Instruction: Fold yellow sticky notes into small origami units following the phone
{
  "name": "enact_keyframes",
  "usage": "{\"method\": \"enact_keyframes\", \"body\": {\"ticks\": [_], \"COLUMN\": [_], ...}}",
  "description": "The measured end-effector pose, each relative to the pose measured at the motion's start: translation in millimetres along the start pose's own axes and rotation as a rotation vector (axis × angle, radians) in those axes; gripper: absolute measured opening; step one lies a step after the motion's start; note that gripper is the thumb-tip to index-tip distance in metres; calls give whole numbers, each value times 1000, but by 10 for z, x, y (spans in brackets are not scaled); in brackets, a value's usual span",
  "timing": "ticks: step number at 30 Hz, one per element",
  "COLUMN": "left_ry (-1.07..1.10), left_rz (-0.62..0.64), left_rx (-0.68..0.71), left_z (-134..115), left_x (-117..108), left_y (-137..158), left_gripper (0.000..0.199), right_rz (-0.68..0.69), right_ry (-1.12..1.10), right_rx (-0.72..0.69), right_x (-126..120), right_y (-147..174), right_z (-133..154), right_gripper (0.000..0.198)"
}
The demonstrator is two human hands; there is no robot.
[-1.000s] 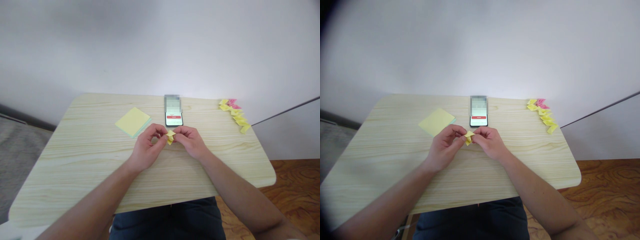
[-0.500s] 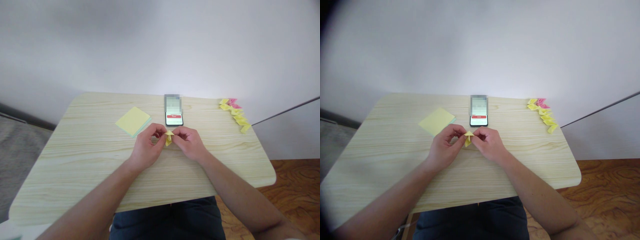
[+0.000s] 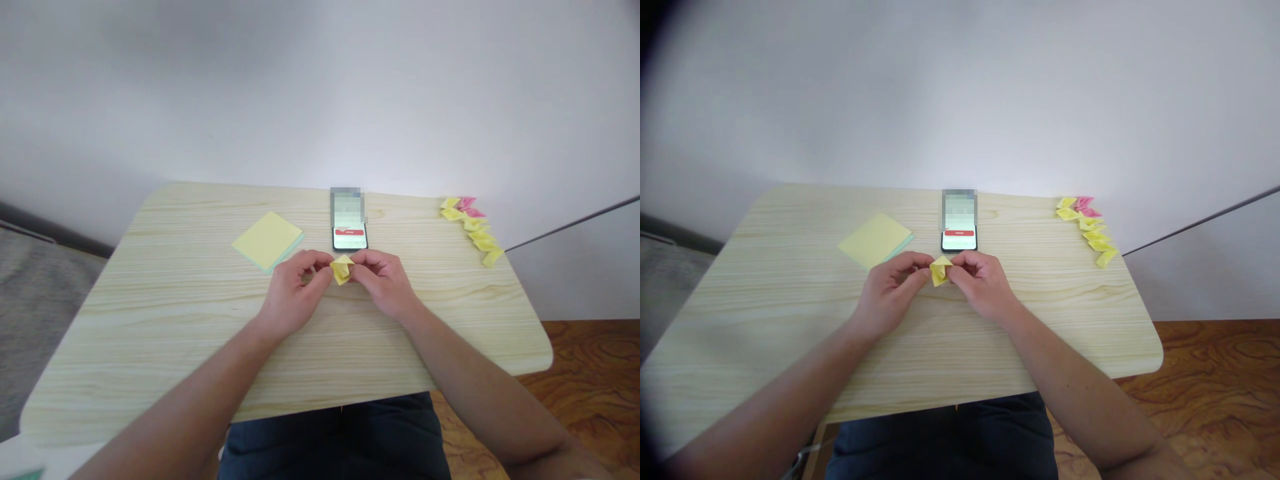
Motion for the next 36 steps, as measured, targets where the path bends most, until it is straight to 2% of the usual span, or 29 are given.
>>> {"method": "enact_keyframes", "body": {"ticks": [6,15,21,24,30,36], "left_ry": [-34,24,-70,-161,-287,-370], "left_rz": [-31,-32,-51,-74,-131,-194], "left_rx": [-45,-77,-60,-10,182,279], "left_z": [1,-23,-40,-43,-120,-205], "left_x": [-12,-13,-16,-16,-2,-8], "left_y": [-1,-29,-8,8,43,73], "left_gripper": [11,10,12,15,16,14], "right_rz": [-5,-19,-45,-56,-102,-108], "right_ry": [74,129,214,266,326,237], "right_rx": [-33,-47,-50,-51,-69,-37], "right_x": [1,-3,8,31,65,72], "right_y": [19,26,43,52,77,76], "right_z": [13,15,37,36,65,29], "right_gripper": [9,11,14,17,22,17]}}
Point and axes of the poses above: each hand's wrist, its own y-axis away from the middle knuckle, its own x-axis out of the palm, z = x × y, the point moved 6 cm from there along -y, towards the middle knuckle, and after that the axes turned 1 degree about y, right-handed, at the moved point
